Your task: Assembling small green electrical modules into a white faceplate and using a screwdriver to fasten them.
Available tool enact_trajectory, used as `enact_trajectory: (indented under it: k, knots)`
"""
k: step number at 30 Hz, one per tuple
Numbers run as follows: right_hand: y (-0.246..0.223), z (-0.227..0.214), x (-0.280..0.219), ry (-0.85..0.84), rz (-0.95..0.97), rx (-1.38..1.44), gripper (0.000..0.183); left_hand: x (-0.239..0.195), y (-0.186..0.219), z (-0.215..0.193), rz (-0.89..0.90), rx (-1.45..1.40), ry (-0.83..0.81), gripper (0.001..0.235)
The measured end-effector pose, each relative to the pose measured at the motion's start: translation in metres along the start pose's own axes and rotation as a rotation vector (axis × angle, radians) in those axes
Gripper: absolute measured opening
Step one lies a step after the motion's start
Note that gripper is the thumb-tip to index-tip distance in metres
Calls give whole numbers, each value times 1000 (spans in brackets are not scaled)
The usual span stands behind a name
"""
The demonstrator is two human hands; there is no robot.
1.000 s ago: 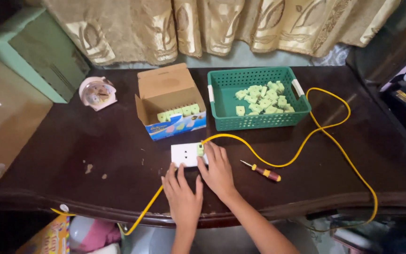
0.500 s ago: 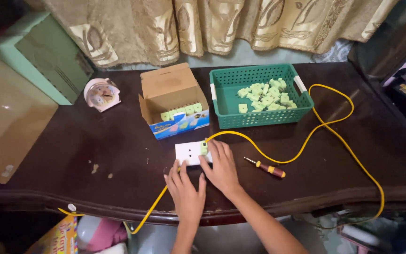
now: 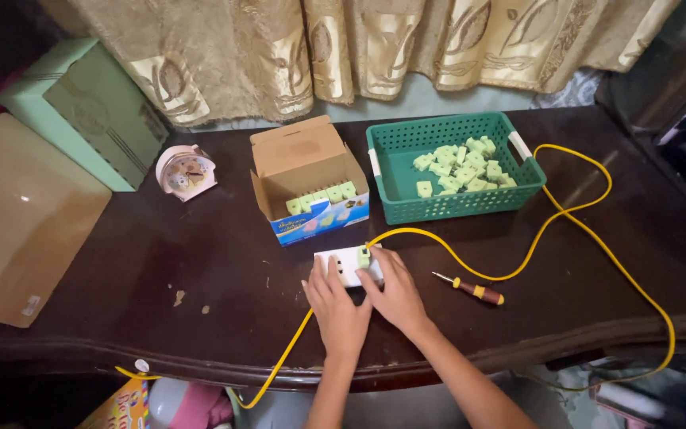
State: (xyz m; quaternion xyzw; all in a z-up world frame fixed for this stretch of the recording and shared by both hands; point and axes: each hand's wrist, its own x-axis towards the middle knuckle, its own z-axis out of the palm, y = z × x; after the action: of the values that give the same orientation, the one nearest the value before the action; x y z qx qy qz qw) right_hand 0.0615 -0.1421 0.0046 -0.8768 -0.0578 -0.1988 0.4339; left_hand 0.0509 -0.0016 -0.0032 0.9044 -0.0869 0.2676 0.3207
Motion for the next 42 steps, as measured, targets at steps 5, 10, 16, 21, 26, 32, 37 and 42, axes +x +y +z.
enact_trajectory:
  k: [5, 10, 16, 21, 26, 32, 37, 42]
  knots:
    - [7, 6, -1, 48, -85, 7, 54, -3, -3, 3, -6, 27, 40, 84]
    - [6, 5, 0, 29, -59, -1, 57, 0, 0, 2, -35, 16, 2, 82]
    - [3, 2, 2, 130, -222, -82, 54, 1, 4, 2, -113, 64, -36, 98]
    - [-2, -1, 1, 130, -226, -103, 51, 1, 5, -1, -99, 66, -53, 97]
    - [-1, -1, 0, 123, -208, -122, 52, -1, 6, -2, -99, 60, -53, 98]
    - [2, 0, 2, 141, -221, -123, 54, 3, 5, 0, -117, 47, -73, 98]
    - [-5, 1, 3, 150, -220, -129, 54, 1, 2, 1, -131, 53, -80, 98]
    - [5, 19, 13, 259, -246, -159, 39, 2, 1, 1, -131, 61, -81, 96]
